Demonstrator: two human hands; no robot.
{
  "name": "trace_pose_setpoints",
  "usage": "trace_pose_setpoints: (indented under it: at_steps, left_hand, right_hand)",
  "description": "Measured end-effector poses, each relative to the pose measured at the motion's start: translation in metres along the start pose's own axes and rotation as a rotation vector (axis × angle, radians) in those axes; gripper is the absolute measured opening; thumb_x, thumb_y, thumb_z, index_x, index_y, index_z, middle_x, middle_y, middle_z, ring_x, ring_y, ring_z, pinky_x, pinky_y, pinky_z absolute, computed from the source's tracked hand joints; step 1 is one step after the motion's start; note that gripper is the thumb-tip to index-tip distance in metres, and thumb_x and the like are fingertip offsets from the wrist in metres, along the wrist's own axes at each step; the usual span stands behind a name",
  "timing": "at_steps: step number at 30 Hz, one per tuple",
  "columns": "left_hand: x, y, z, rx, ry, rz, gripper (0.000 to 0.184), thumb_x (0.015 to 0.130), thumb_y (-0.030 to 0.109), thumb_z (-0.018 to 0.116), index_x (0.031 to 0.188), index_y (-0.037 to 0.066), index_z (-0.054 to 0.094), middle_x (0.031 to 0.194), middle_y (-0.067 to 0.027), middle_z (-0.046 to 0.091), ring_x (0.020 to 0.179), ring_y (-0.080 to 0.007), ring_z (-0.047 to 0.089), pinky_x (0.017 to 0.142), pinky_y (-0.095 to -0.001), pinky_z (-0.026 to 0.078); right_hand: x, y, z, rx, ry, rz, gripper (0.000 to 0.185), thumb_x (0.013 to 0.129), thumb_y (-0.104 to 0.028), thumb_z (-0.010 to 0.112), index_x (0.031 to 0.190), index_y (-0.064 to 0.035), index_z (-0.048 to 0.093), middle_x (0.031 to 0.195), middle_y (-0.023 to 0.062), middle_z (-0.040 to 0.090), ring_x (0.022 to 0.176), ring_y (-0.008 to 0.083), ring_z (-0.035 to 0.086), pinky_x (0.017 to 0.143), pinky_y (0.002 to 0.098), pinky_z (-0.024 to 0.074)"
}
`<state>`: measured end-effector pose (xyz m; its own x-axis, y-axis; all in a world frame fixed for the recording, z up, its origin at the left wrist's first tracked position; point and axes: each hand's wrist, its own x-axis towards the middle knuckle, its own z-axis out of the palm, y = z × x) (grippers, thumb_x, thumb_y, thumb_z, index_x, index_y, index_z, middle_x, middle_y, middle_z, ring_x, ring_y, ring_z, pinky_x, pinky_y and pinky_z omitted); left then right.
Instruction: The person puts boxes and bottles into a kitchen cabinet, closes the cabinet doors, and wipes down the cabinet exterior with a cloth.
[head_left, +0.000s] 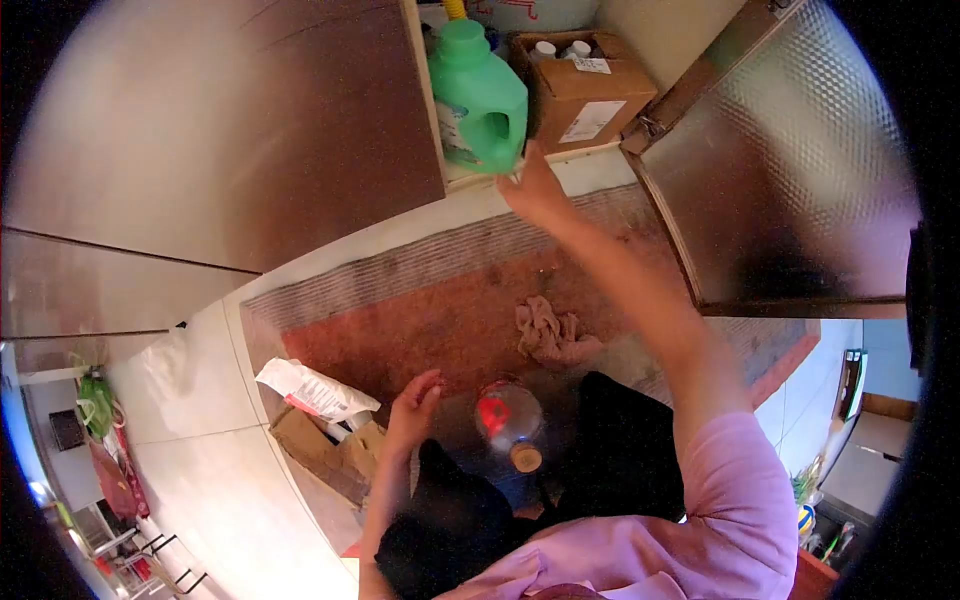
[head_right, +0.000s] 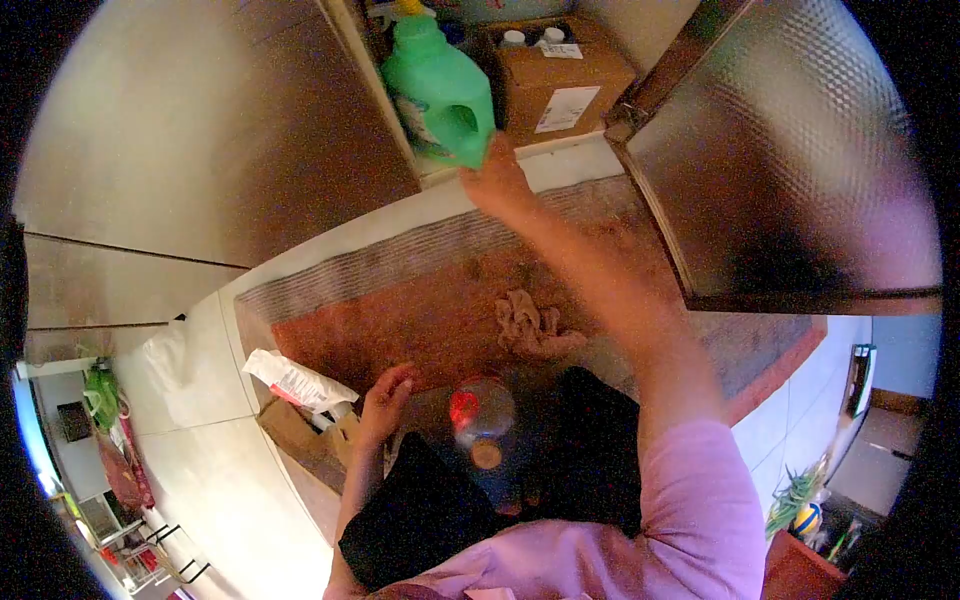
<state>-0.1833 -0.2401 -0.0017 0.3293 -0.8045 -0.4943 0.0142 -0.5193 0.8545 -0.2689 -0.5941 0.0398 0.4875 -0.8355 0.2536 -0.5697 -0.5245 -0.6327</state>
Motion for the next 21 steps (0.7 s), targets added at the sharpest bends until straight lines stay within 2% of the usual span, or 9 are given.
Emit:
trace_pose_setpoints:
  at_steps: [1, 3, 6, 9, 12, 13, 16, 18, 21]
  left_hand:
    - [-0.002, -0.005, -0.001, -0.029, 0.006, 0.003, 0.029, 0.088, 0.013, 0.051, 0.116, 0.002, 0.051, 0.105, -0.0067, 0.057, 0.098, -0.0153, 0.053, 0.086, -0.0274, 0.041]
    - [-0.009, -0.008, -0.004, -0.055, 0.012, -0.004, 0.029, 0.089, 0.013, 0.051, 0.115, 0.002, 0.052, 0.105, -0.0067, 0.057, 0.098, -0.0153, 0.053, 0.086, -0.0273, 0.041]
    - [-0.014, -0.001, -0.005, 0.005, 0.029, -0.013, 0.029, 0.089, 0.014, 0.051, 0.115, 0.002, 0.051, 0.105, -0.0071, 0.057, 0.097, -0.0155, 0.054, 0.086, -0.0272, 0.041]
    - [-0.016, -0.005, -0.007, 0.012, 0.055, 0.010, 0.029, 0.087, 0.011, 0.052, 0.115, 0.003, 0.052, 0.101, -0.0074, 0.060, 0.093, -0.0133, 0.055, 0.082, -0.0257, 0.043]
    - [-0.022, 0.006, -0.009, 0.055, 0.125, 0.036, 0.029, 0.087, 0.012, 0.052, 0.115, 0.003, 0.052, 0.100, -0.0068, 0.060, 0.093, -0.0129, 0.055, 0.083, -0.0256, 0.043]
    - [-0.025, 0.013, -0.010, 0.080, 0.132, 0.015, 0.029, 0.088, 0.012, 0.052, 0.115, 0.003, 0.052, 0.101, -0.0066, 0.060, 0.093, -0.0131, 0.055, 0.083, -0.0254, 0.043]
    - [-0.038, 0.009, -0.011, 0.003, 0.111, 0.048, 0.031, 0.088, 0.013, 0.052, 0.117, 0.004, 0.050, 0.104, -0.0061, 0.059, 0.093, -0.0142, 0.056, 0.083, -0.0253, 0.043]
    - [-0.044, -0.003, -0.019, -0.007, 0.106, 0.050, 0.031, 0.088, 0.014, 0.052, 0.117, 0.003, 0.050, 0.104, -0.0061, 0.058, 0.093, -0.0145, 0.056, 0.082, -0.0255, 0.043]
    - [-0.054, 0.002, -0.025, 0.073, 0.106, 0.079, 0.031, 0.088, 0.016, 0.052, 0.116, 0.003, 0.050, 0.104, -0.0072, 0.059, 0.094, -0.0157, 0.056, 0.082, -0.0265, 0.044]
  right_hand:
    - [0.000, -0.002, 0.004, 0.004, -0.006, -0.005, 0.059, 0.078, -0.026, 0.059, 0.123, 0.0024, 0.034, 0.118, 0.0256, 0.046, 0.108, 0.0363, 0.047, 0.091, 0.0404, 0.0386]
    - [-0.003, -0.006, 0.010, 0.413, -0.264, 0.236, 0.062, 0.078, -0.026, 0.057, 0.124, 0.0061, 0.031, 0.120, 0.0267, 0.044, 0.110, 0.0360, 0.045, 0.092, 0.0388, 0.0378]
    - [0.029, -0.009, 0.054, 0.572, -0.244, 0.482, 0.065, 0.078, -0.025, 0.060, 0.124, 0.0109, 0.031, 0.121, 0.0263, 0.043, 0.108, 0.0320, 0.047, 0.089, 0.0351, 0.0378]
    - [0.049, -0.039, 0.056, 0.490, -0.230, 0.581, 0.064, 0.078, -0.025, 0.059, 0.123, 0.0112, 0.032, 0.119, 0.0263, 0.044, 0.106, 0.0310, 0.048, 0.086, 0.0363, 0.0398]
    - [0.056, -0.018, 0.081, 0.261, -0.174, 0.412, 0.067, 0.077, -0.024, 0.061, 0.124, 0.0106, 0.030, 0.119, 0.0247, 0.045, 0.100, 0.0309, 0.052, 0.080, 0.0400, 0.0433]
    - [0.061, -0.013, 0.074, 0.187, -0.287, 0.385, 0.068, 0.077, -0.024, 0.061, 0.125, 0.0102, 0.028, 0.119, 0.0237, 0.045, 0.098, 0.0299, 0.053, 0.077, 0.0416, 0.0445]
    - [0.048, 0.011, 0.034, 0.496, -0.585, 0.448, 0.065, 0.084, -0.028, 0.054, 0.130, 0.0069, 0.024, 0.115, 0.0174, 0.051, 0.091, 0.0216, 0.057, 0.072, 0.0397, 0.0471]
    - [0.032, 0.015, -0.003, 0.253, -0.656, 0.353, 0.064, 0.085, -0.031, 0.054, 0.132, 0.0031, 0.026, 0.116, 0.0161, 0.050, 0.093, 0.0211, 0.055, 0.077, 0.0363, 0.0464]
    - [-0.026, 0.049, -0.027, 0.086, -0.915, -0.072, 0.055, 0.083, -0.030, 0.057, 0.126, -0.0003, 0.038, 0.117, 0.0124, 0.049, 0.097, 0.0196, 0.052, 0.081, 0.0336, 0.0444]
